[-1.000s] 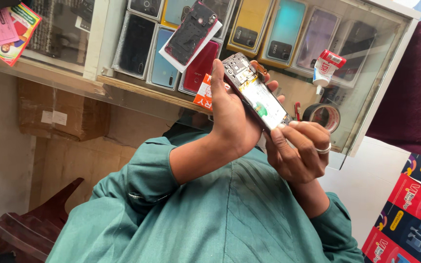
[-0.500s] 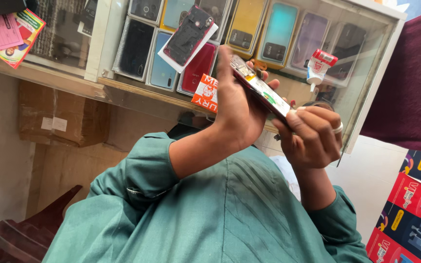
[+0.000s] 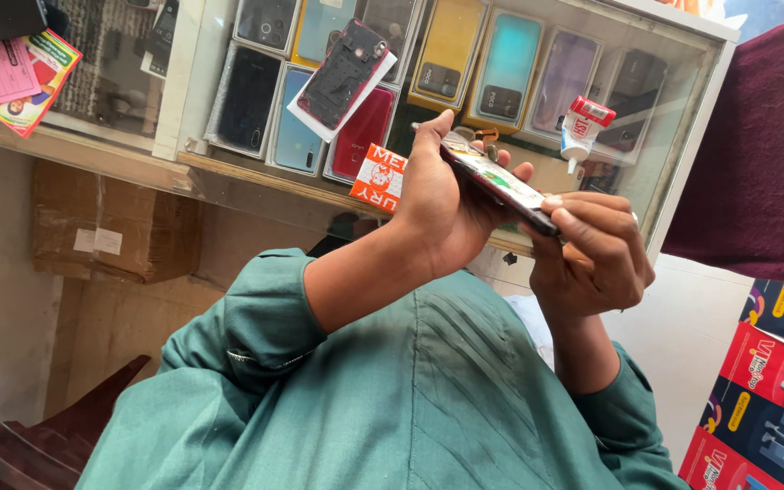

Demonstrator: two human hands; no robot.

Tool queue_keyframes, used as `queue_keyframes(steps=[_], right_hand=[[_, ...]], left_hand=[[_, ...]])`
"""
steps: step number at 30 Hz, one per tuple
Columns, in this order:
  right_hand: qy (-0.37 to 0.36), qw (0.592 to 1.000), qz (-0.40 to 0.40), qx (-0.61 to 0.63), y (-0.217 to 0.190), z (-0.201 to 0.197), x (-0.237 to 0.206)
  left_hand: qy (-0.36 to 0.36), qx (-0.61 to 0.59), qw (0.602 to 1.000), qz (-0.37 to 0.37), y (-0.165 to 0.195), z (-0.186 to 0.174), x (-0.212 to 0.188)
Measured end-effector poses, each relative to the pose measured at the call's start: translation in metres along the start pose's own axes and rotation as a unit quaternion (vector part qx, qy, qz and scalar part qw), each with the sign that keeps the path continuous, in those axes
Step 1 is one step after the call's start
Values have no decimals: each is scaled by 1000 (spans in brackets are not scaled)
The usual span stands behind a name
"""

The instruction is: The person disassembles a smartphone at a glass display counter, using a screwdriver to remove screws and prying open the back cover and battery compartment by hand. They handle the internal frame, reposition the phone, and then apply liquid from a red-capped bottle onto the separated back cover.

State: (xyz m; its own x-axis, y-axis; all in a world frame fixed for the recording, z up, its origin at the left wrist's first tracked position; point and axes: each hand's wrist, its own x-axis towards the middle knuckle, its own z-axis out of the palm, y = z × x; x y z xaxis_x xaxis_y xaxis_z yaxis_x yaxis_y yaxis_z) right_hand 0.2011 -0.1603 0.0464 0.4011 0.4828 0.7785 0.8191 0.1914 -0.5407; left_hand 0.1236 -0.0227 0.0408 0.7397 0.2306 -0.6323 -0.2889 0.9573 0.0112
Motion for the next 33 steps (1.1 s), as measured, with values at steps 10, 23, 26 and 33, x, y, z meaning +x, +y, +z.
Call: queue_keyframes(steps=[10, 23, 26, 33], right_hand=[[-18, 995, -66, -74, -13, 5, -5], [-79, 967, 232, 69, -6, -6, -4], [-62, 938, 303, 157, 0, 5, -1], [-53, 844, 456, 276, 21, 13, -6]], left_hand=[[-334, -9, 942, 32, 14, -18, 0], [-333, 42, 939, -70, 3, -48, 8], [-310, 75, 946, -53, -1, -59, 9], [-262, 120, 957, -38, -13, -76, 17]])
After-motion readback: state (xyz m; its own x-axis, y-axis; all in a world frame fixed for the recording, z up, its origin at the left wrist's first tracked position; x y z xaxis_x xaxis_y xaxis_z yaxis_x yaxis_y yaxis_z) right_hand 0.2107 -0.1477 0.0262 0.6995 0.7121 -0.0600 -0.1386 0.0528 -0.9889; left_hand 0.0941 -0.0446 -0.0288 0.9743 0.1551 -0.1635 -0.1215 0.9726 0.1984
